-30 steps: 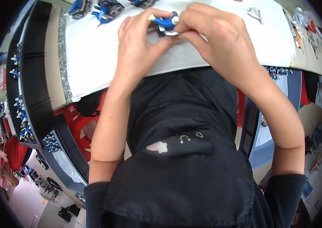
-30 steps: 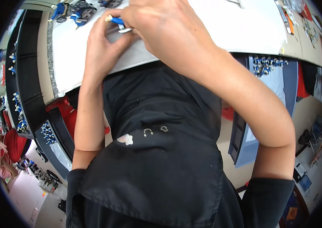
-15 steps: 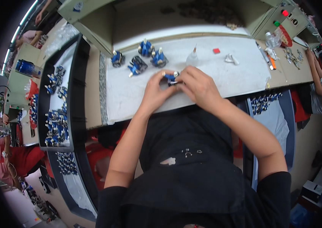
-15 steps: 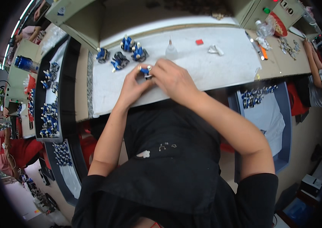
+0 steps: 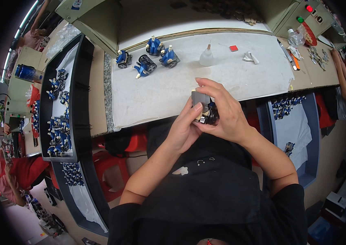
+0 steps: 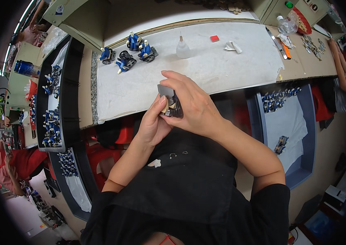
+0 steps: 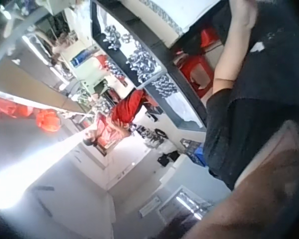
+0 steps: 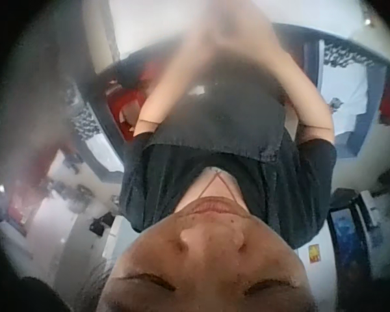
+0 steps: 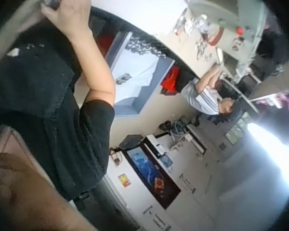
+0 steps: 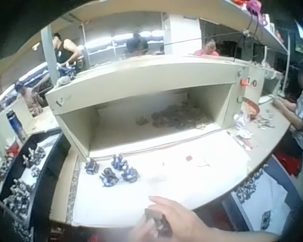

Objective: The person applies glue to toy car parts with a glue dispenser, then assembles the parts onto a base plate to construct toy cars.

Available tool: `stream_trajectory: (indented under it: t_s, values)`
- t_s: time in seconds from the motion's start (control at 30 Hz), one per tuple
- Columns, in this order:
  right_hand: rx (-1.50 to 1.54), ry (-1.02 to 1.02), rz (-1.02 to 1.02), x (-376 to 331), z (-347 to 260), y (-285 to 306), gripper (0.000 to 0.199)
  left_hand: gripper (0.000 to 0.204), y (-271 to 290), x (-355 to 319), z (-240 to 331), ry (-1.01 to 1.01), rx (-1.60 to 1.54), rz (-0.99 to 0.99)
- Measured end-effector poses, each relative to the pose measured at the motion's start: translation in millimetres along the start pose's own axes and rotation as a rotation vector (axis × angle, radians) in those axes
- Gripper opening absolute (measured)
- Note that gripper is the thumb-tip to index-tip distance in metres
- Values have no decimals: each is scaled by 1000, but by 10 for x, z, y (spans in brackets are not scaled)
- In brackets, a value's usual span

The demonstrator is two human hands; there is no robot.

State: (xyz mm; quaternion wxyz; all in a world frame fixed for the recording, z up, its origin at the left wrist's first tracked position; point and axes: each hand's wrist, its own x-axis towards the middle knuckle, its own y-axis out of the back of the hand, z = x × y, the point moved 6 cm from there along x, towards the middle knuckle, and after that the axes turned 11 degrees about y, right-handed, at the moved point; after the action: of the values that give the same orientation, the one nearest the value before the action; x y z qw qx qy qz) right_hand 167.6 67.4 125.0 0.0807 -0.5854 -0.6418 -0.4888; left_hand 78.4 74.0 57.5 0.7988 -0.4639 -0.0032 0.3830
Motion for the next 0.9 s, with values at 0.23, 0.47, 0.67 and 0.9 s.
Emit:
stream_trajectory:
  t_s: [0.23,0.47,0.67,0.9]
  values:
    - [-16,25,67,-104,6,-8,64,49,-86,-34,-40,-14,-35,-14]
    - [87,-63,43,-160,81,-48,63,43,-95,-45,-125,8,-186,2]
    - [256,-120,86,-325,188,-147,66,42,-69,-37,-172,6,-177,4]
    - [305,-145,111,-460,266,-174,69,39,-63,3,-189,80,-151,67]
